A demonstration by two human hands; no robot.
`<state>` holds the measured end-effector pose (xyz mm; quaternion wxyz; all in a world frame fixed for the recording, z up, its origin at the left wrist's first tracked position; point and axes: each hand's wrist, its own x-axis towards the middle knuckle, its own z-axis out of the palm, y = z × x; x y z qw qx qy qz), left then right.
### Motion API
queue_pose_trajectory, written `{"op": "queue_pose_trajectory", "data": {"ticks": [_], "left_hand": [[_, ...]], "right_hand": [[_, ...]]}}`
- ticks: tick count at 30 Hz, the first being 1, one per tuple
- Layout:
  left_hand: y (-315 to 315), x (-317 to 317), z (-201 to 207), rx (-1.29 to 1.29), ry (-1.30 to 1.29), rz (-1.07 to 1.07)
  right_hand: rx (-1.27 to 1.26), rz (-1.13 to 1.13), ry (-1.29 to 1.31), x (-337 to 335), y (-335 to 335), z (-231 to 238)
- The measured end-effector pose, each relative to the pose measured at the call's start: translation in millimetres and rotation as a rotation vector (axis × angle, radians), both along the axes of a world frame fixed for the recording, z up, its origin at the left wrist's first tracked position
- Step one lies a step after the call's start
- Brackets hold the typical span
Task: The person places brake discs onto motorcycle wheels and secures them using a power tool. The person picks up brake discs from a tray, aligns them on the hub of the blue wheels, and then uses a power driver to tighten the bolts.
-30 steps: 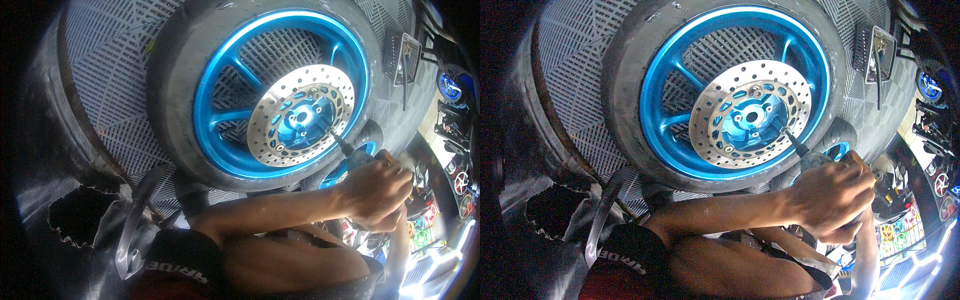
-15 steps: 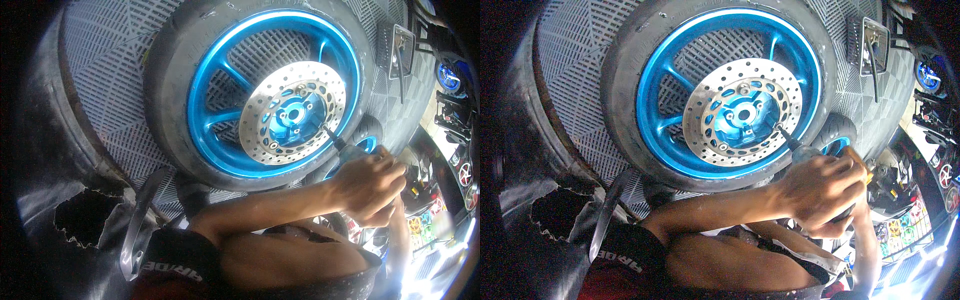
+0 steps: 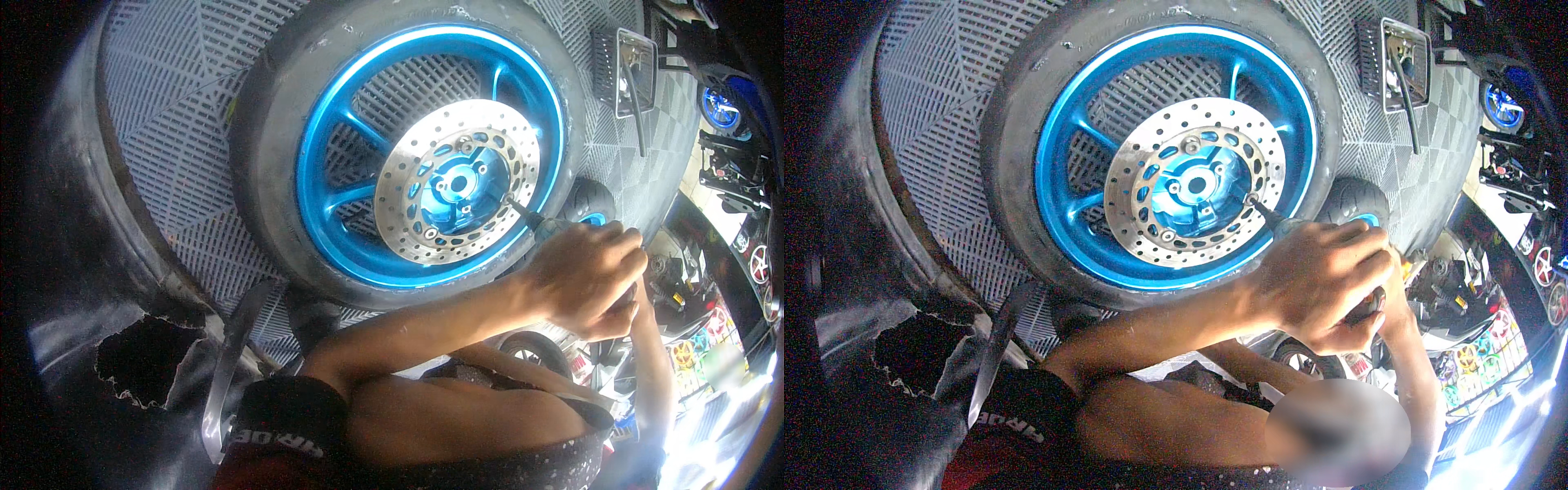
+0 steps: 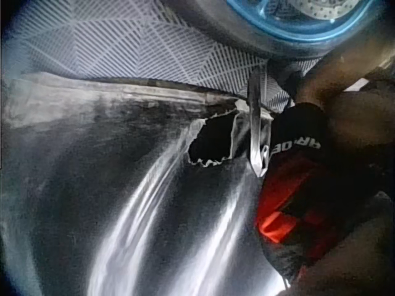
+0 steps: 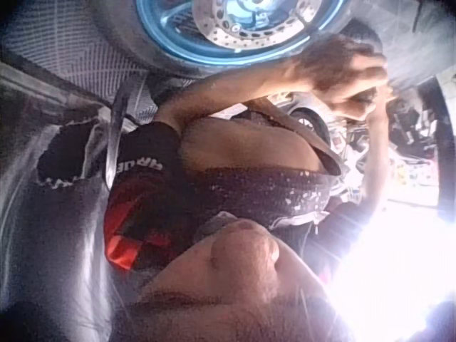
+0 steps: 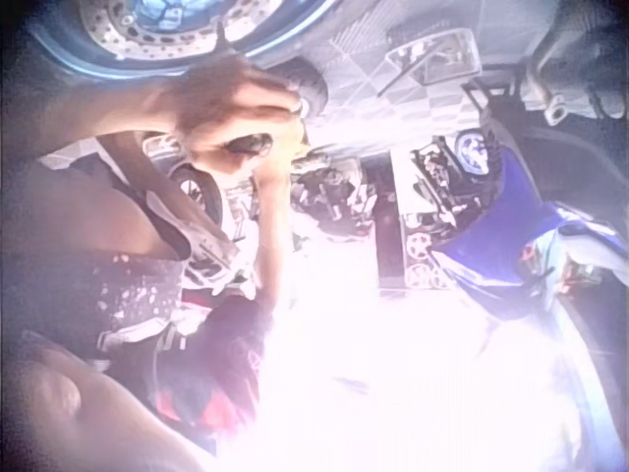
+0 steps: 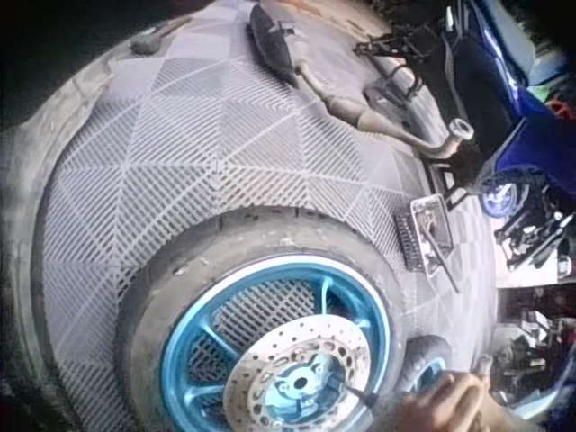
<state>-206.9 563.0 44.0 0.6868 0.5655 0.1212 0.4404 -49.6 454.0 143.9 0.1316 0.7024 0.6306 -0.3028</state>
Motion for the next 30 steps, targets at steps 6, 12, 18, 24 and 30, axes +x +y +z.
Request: {"op": "queue_pose_trajectory", "data": {"ticks": [6, 12, 18, 24, 30], "left_hand": [[2.2, -2.9, 13.5, 0.033, -0.017, 0.062], [3.3, 0.1, -18.7, 0.034, 0.015, 0.085], [10.3, 7.9, 12.0, 0.054, 0.004, -0.02], [-24.2, 1.0, -14.7, 0.033, -0.008, 0.029], [-54.4, -10.9, -112.0, -0.487, -0.009, 0.048]], "right_hand": [[0.02, 0.026, -0.067, 6.1, -12.4, 0.3], [-0.033, 0.036, -0.032, -8.1, -2.1, -44.4], [-0.212, -0.051, -0.156, -9.8, 49.6, 2.5], [-0.231, -0.098, -0.134, -12.6, 32.7, 6.7], [-0.152, 0.077, -0.132, -22.3, 74.6, 4.9]]}}
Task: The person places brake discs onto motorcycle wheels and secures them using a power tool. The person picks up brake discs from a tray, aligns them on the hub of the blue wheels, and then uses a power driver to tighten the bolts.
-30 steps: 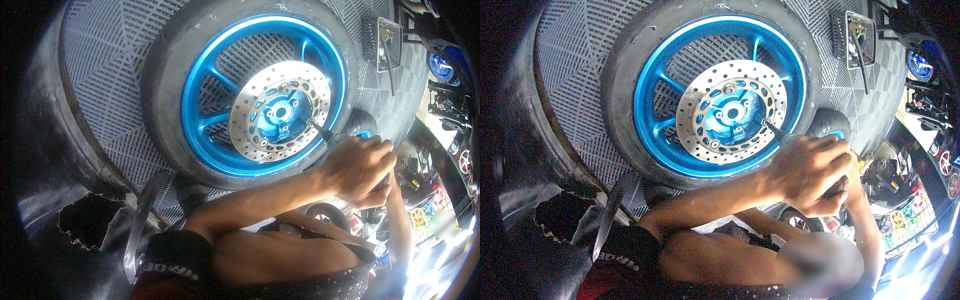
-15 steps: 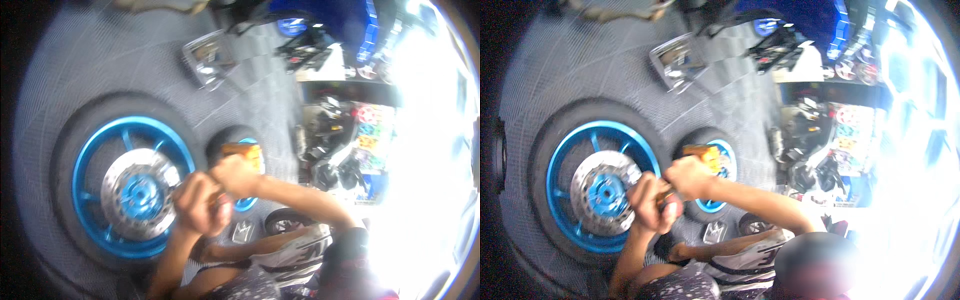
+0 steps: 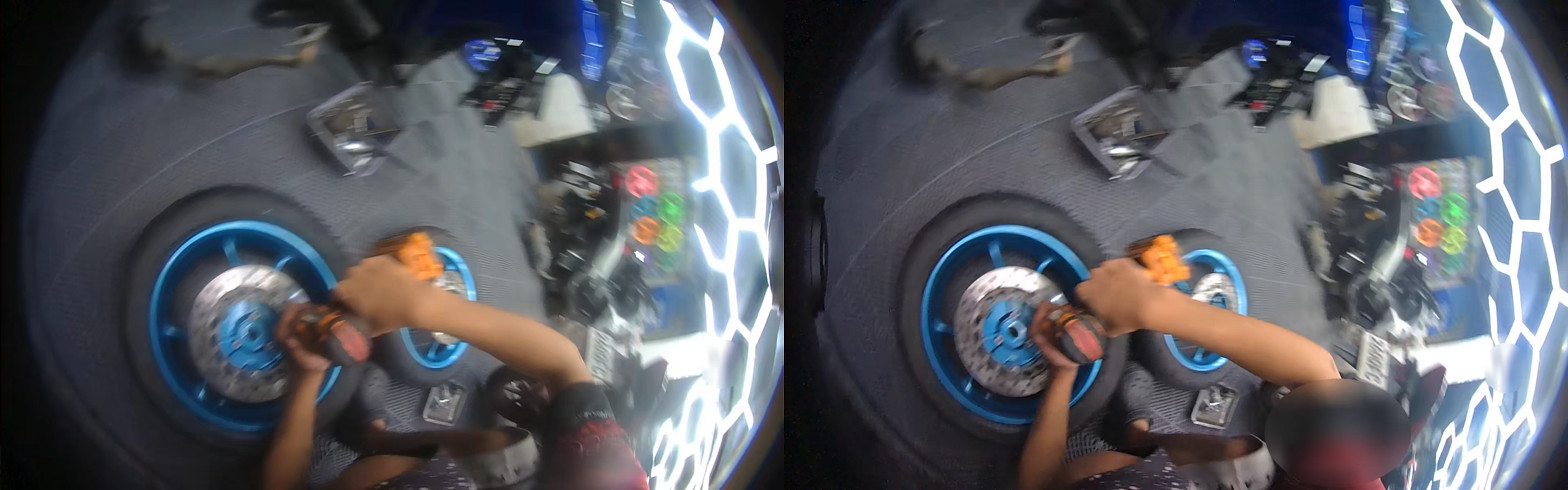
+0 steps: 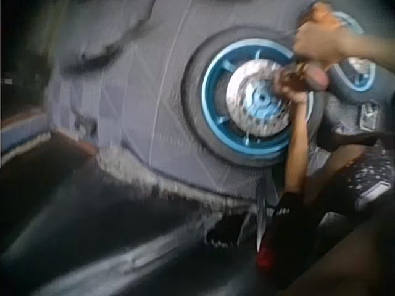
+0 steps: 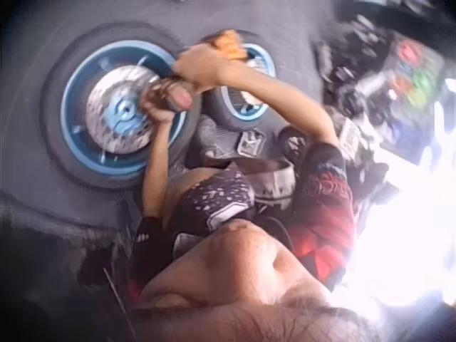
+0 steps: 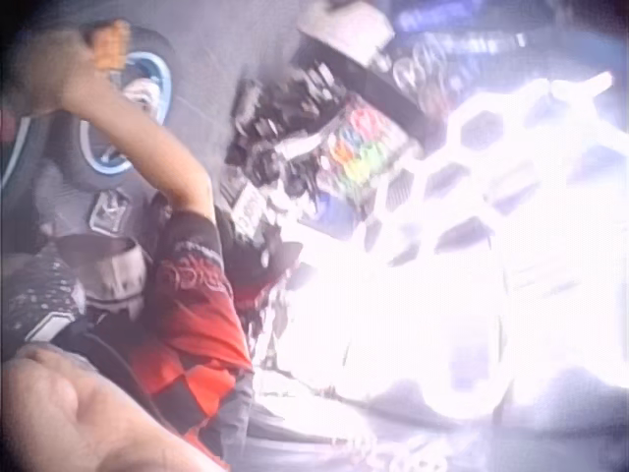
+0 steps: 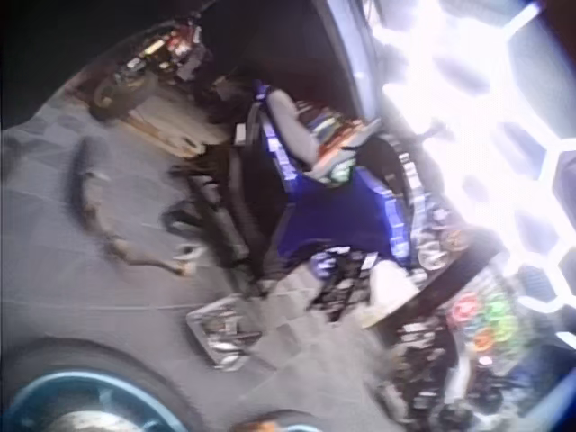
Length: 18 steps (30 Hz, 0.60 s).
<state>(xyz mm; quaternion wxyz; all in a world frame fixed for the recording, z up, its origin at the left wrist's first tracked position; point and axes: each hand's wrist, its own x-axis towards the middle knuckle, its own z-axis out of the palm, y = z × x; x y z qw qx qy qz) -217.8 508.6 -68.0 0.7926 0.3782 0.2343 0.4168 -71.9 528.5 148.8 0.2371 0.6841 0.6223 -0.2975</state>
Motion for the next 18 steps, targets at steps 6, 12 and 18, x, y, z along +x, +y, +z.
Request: {"op": "queue_pose_trajectory", "data": {"ticks": [6, 12, 18], "left_hand": [[9.5, 22.6, 37.7, 0.367, 0.234, -0.007], [15.2, -1.0, 37.2, 0.238, 0.087, 0.132], [46.9, 5.9, 108.5, 0.504, 0.223, -0.042]], "right_hand": [[0.341, -0.039, 0.207, 56.6, -73.4, -29.6], [0.211, 0.059, -0.015, -5.1, -28.6, 1.1], [0.542, -0.175, 0.336, 73.9, -137.1, 1.2]]}}
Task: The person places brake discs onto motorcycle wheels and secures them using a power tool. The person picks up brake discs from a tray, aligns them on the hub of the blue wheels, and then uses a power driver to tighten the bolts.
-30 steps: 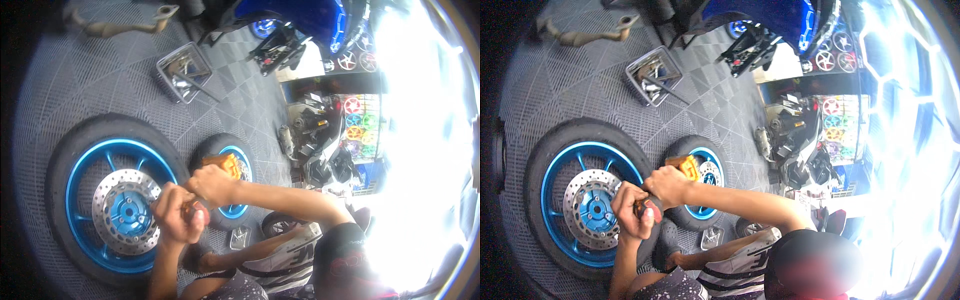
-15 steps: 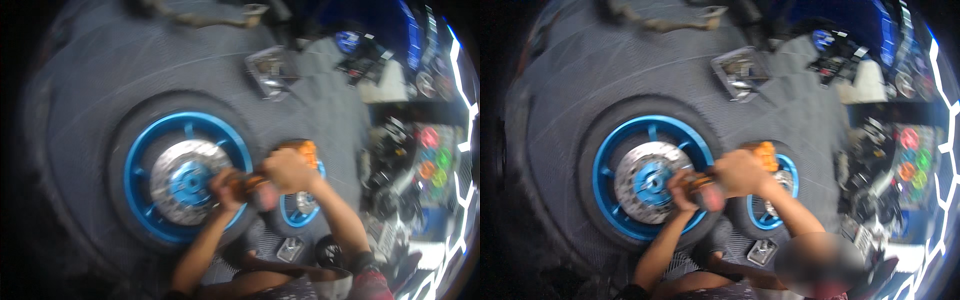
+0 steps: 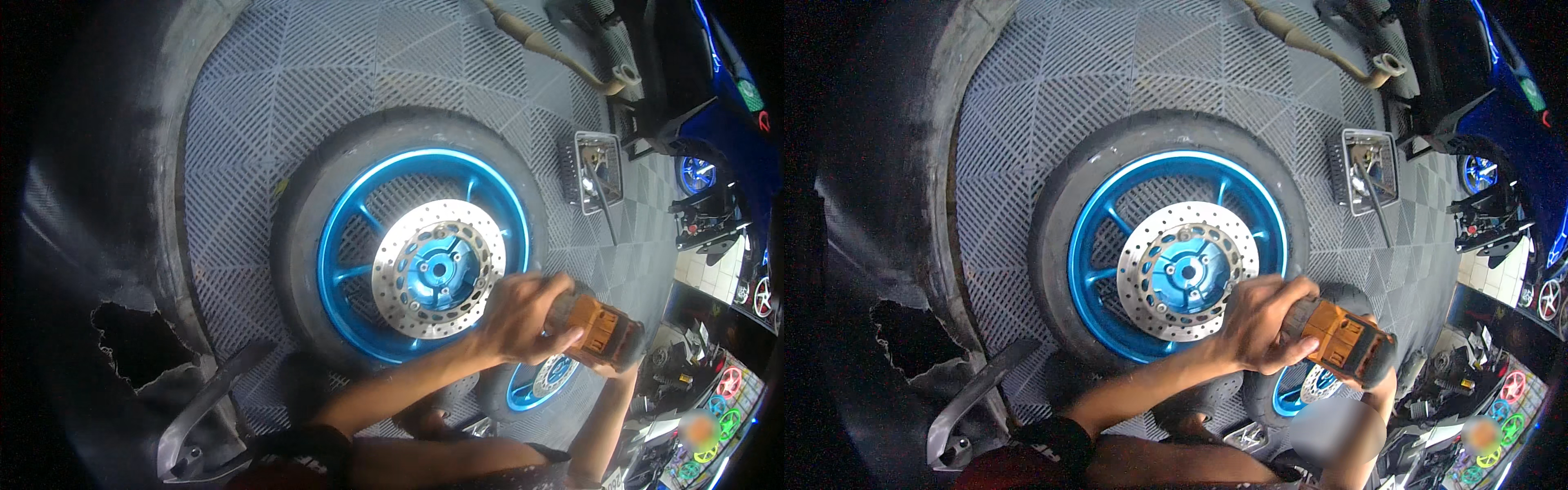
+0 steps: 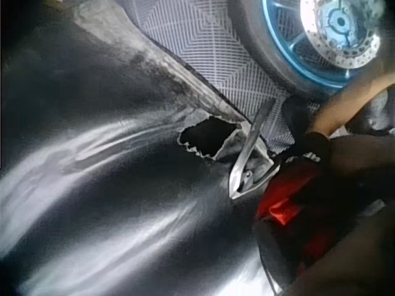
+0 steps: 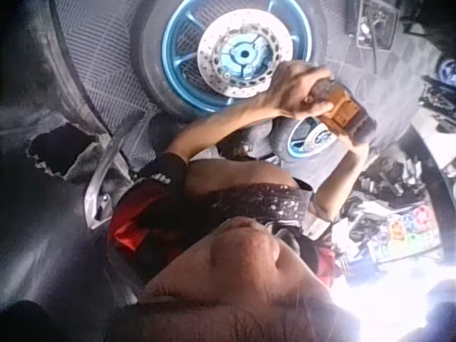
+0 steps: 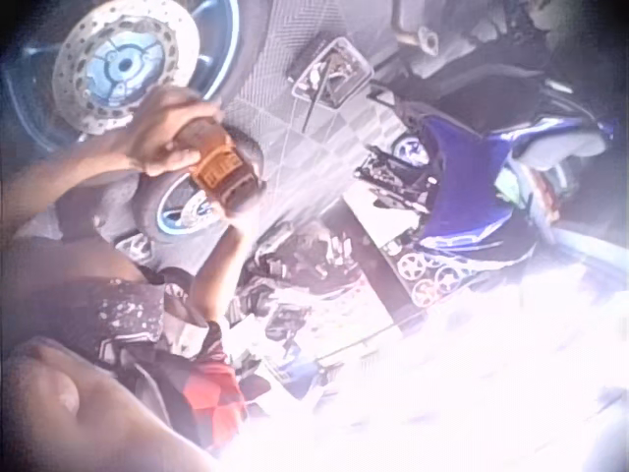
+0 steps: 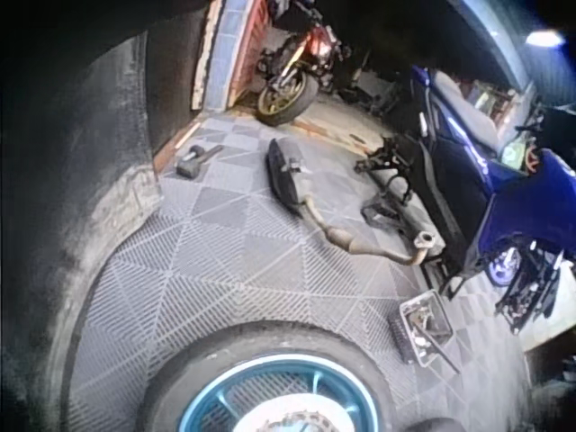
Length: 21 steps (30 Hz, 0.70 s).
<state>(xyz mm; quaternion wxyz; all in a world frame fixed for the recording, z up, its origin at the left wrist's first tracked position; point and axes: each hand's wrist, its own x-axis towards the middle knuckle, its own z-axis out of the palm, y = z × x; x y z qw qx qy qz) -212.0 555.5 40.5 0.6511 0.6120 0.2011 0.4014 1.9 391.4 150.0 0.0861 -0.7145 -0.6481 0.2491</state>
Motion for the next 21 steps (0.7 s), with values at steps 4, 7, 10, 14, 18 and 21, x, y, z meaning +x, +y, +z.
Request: {"op": "queue_pose_trajectory", "data": {"ticks": [4, 7, 10, 14, 18, 21], "left_hand": [[29.3, -23.8, -2.0, 0.09, -0.006, 0.196], [40.9, -26.5, -26.0, 0.077, 0.127, 0.114], [47.7, -35.4, -37.6, 0.07, 0.177, 0.11], [56.2, -34.4, -37.4, 0.036, 0.176, 0.123], [60.1, -32.0, -46.3, 0.011, 0.158, 0.106], [58.6, -40.5, -47.9, -0.065, 0.124, 0.076]], "right_hand": [[0.013, -0.156, 0.256, -41.9, -4.5, -30.7], [-0.192, -0.246, 0.351, -70.5, 31.6, -57.5], [-0.341, -0.172, 0.237, -91.1, 65.4, -61.4], [-0.232, 0.225, -0.049, -77.3, 56.4, -70.0], [-0.289, 0.248, -0.22, -67.4, 51.6, -70.5], [-0.278, 0.486, -0.339, -71.9, 78.8, -51.4]]}}
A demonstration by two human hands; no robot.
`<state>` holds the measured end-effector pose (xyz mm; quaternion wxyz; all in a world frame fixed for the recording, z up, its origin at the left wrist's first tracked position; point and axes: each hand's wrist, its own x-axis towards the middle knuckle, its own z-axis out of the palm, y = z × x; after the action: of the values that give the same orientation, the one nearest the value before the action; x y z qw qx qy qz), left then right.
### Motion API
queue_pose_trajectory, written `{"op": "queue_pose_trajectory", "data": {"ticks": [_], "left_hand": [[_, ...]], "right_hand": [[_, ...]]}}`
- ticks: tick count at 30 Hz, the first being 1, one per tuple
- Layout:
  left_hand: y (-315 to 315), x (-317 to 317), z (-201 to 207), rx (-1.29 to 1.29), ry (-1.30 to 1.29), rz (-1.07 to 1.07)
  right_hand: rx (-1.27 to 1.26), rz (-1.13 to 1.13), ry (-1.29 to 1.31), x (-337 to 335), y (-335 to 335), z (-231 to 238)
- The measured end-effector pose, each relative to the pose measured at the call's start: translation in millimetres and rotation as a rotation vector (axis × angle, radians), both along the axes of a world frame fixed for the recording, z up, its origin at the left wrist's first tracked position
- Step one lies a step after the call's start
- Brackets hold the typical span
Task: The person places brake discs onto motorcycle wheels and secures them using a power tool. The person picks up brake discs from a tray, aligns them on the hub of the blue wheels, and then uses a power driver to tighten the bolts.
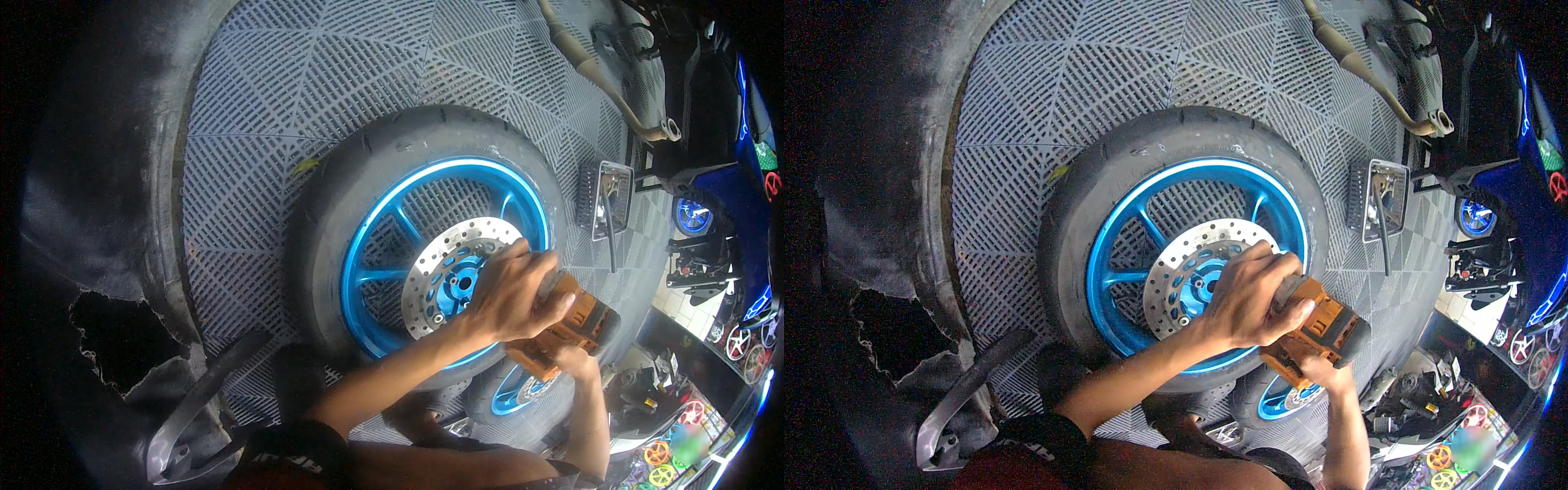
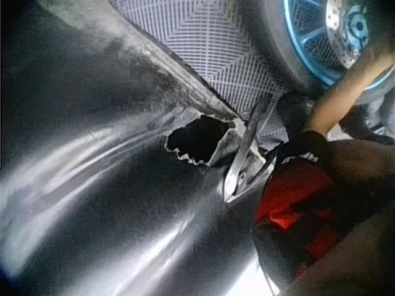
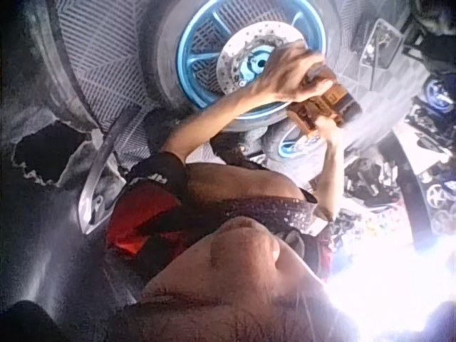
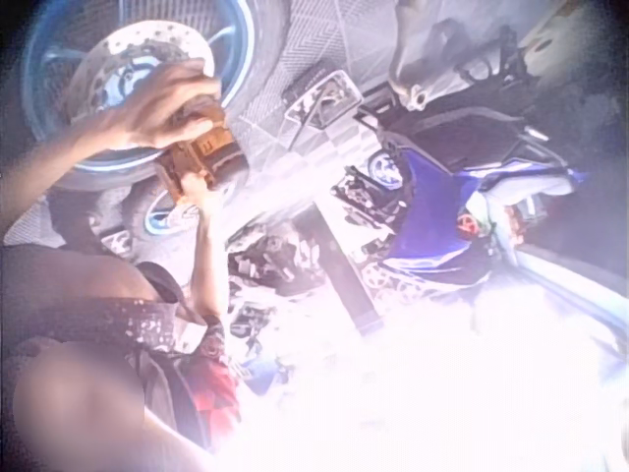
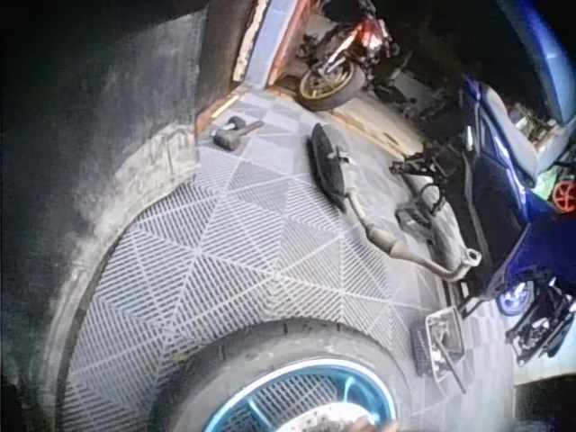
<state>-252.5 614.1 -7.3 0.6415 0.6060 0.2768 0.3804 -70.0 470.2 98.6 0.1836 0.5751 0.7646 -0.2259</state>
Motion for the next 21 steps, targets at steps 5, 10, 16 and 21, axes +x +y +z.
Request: {"op": "queue_pose_trajectory", "data": {"ticks": [5, 10, 16, 21], "left_hand": [[3.2, -21.6, 33.4, 0.125, -0.211, 0.317], [2.7, -22.7, 69.4, 0.091, -0.326, 0.42], [10.0, -14.7, 70.7, 0.081, -0.289, 0.356], [18.9, -14.6, 65.9, 0.096, -0.235, 0.331]], "right_hand": [[0.149, -0.273, 0.134, -15.6, 94.5, 44.3], [-0.237, -0.126, -0.228, -73.1, 179.3, 64.6], [-0.201, -0.292, -0.067, -12.6, 122.7, 57.8], [-0.115, -0.148, -0.012, -0.7, 133.4, 53.9]]}}
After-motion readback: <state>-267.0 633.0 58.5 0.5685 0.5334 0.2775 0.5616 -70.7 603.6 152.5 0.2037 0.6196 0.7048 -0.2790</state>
